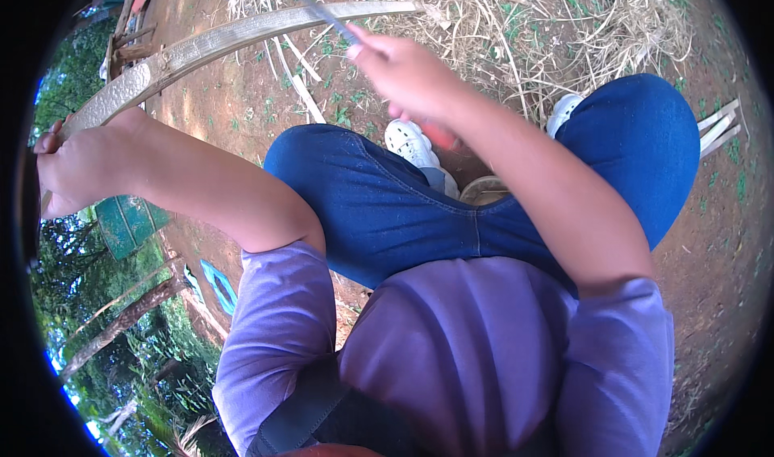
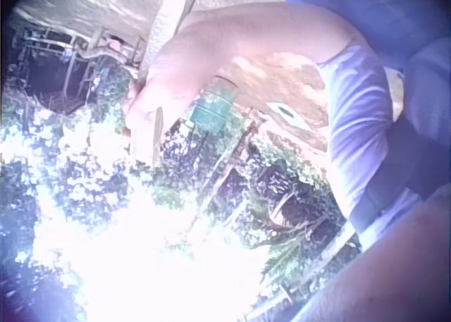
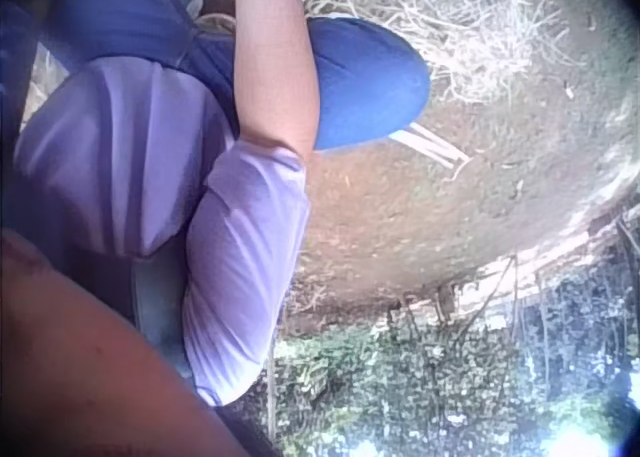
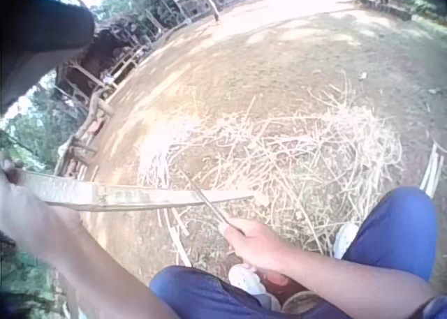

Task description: The person scrapes a strip of bamboo with a sickle, removing the outer layer while sitting outdoors.

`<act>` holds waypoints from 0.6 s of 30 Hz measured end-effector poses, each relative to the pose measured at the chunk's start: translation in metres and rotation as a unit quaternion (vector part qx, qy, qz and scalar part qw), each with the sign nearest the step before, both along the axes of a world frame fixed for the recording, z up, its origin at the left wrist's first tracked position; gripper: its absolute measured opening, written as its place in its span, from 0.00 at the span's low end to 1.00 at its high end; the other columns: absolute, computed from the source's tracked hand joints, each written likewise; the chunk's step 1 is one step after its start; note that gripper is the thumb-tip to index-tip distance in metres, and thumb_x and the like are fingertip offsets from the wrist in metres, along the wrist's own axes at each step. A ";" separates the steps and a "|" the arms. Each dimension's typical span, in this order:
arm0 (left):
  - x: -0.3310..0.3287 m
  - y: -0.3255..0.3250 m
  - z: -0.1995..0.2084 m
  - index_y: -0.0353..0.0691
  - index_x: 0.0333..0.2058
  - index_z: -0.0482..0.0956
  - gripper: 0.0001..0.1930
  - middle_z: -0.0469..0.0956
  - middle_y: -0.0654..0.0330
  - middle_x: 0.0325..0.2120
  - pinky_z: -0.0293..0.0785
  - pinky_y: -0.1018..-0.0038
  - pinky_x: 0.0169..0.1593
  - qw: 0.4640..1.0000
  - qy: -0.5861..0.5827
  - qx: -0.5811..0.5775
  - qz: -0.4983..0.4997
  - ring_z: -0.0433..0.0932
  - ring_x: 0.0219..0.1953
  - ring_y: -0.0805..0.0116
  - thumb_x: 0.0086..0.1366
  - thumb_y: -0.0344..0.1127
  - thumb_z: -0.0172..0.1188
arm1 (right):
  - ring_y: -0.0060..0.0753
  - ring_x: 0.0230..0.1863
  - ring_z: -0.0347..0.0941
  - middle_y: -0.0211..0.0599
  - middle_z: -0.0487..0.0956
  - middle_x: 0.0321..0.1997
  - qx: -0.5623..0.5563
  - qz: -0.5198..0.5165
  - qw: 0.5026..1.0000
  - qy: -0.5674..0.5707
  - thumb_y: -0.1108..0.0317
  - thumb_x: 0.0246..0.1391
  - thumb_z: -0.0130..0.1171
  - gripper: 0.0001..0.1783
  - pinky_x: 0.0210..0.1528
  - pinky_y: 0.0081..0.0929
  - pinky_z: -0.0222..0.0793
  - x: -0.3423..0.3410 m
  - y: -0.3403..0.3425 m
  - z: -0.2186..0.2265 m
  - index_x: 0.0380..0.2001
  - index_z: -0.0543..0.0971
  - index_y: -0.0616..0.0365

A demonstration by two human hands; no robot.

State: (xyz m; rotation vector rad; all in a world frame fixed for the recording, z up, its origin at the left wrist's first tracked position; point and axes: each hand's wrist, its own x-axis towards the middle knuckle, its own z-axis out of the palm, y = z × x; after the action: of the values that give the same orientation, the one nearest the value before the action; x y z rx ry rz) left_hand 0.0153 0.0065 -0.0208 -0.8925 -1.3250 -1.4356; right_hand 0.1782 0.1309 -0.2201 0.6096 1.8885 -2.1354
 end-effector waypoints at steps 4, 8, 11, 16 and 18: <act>-0.004 -0.005 0.000 0.35 0.47 0.60 0.09 0.68 0.57 0.33 0.69 0.66 0.42 1.000 -0.013 0.019 0.001 0.68 0.34 0.66 0.71 0.30 0.43 | 0.20 0.18 0.71 0.24 0.70 0.20 -0.064 0.020 0.994 0.090 0.51 0.73 0.45 0.33 0.21 0.23 0.74 0.013 -0.009 0.027 0.75 0.58 0.48; -0.008 -0.005 0.004 0.35 0.45 0.61 0.07 0.68 0.58 0.30 0.69 0.66 0.42 1.000 0.006 0.013 0.002 0.68 0.32 0.66 0.72 0.30 0.43 | 0.20 0.18 0.70 0.25 0.69 0.19 -0.002 -0.006 1.000 -0.022 0.53 0.72 0.46 0.32 0.21 0.23 0.73 -0.006 0.006 -0.016 0.75 0.59 0.49; 0.001 0.000 0.002 0.35 0.43 0.62 0.06 0.68 0.58 0.31 0.69 0.67 0.42 0.999 0.000 0.029 0.021 0.68 0.33 0.66 0.72 0.30 0.44 | 0.19 0.18 0.70 0.25 0.69 0.20 -0.023 -0.002 1.000 0.002 0.53 0.73 0.45 0.32 0.21 0.22 0.73 0.001 -0.010 0.003 0.75 0.58 0.48; -0.002 0.004 0.002 0.37 0.42 0.63 0.04 0.67 0.59 0.32 0.69 0.67 0.42 0.998 -0.031 0.034 0.047 0.68 0.34 0.66 0.71 0.30 0.43 | 0.20 0.19 0.71 0.25 0.72 0.21 0.008 -0.003 0.999 -0.036 0.55 0.73 0.44 0.31 0.23 0.21 0.75 -0.007 0.012 -0.022 0.76 0.57 0.45; 0.002 0.006 0.006 0.38 0.42 0.63 0.04 0.67 0.58 0.32 0.70 0.67 0.42 0.999 -0.019 0.035 0.021 0.68 0.33 0.66 0.71 0.29 0.43 | 0.19 0.19 0.71 0.25 0.72 0.22 -0.014 -0.011 1.000 -0.024 0.54 0.73 0.43 0.31 0.23 0.19 0.75 -0.006 0.004 -0.025 0.76 0.57 0.43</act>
State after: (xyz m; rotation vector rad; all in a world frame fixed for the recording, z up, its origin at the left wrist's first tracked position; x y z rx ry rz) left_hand 0.0177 0.0130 -0.0143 -0.7899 -1.3054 -1.4641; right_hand 0.1723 0.1352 -0.2454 0.6734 1.8333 -2.1376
